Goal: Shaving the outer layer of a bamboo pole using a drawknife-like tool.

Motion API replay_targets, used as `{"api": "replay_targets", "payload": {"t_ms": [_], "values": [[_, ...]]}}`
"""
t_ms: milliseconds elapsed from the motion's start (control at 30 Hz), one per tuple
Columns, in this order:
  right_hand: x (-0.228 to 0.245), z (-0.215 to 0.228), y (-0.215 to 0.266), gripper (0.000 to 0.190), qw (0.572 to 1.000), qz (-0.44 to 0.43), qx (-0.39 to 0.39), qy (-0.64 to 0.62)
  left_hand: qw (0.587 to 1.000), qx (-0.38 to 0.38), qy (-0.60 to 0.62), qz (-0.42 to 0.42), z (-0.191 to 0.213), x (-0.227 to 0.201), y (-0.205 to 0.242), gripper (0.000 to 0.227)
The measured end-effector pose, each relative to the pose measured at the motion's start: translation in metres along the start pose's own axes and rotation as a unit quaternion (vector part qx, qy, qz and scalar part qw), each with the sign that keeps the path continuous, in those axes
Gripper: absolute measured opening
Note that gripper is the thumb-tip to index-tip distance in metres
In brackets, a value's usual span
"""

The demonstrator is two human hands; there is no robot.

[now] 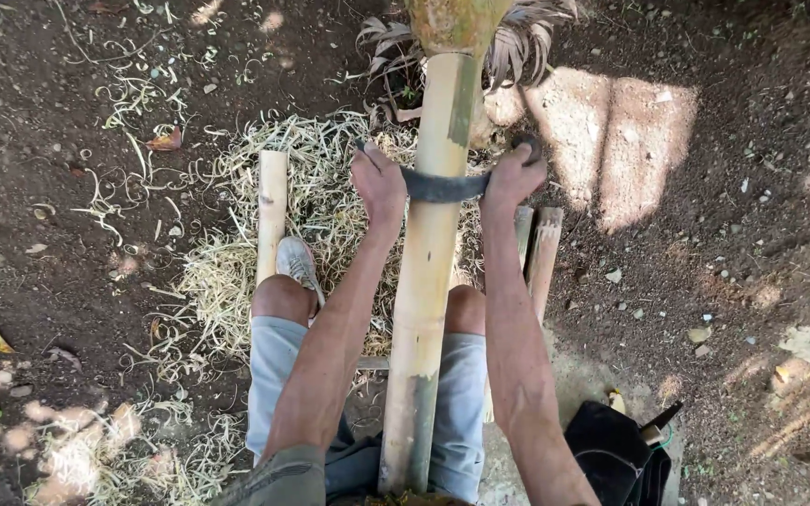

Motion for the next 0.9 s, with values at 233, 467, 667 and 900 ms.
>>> {"api": "replay_targets", "payload": {"t_ms": [233, 467, 667, 900], "values": [[0.005, -0.029, -0.044, 0.036, 0.998, 0.013, -0.028, 0.047, 0.999, -0.035, 0.007, 0.024, -0.027, 0.008, -0.036, 0.042], [0.016, -0.05, -0.063, 0.042, 0.999, -0.031, -0.016, 0.018, 0.998, -0.065, -0.002, -0.008, -0.047, 0.015, -0.068, 0.045], [0.023, -0.061, -0.073, 0.043, 0.999, -0.038, -0.005, -0.009, 0.996, -0.075, 0.009, -0.039, -0.057, 0.013, -0.084, 0.043], [0.034, -0.08, -0.094, 0.039, 0.999, -0.041, 0.008, -0.019, 0.998, -0.044, 0.011, 0.052, -0.071, -0.01, -0.098, 0.041]]}}
Point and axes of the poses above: each hand's wrist, its own y-axis away from the middle knuckle, its own z-axis out of the back of the hand, x = y × z, the point moved 4 cm from there along -y, towards the middle knuckle, and after that the axes turned 12 degrees about y, right-handed, at the moved point
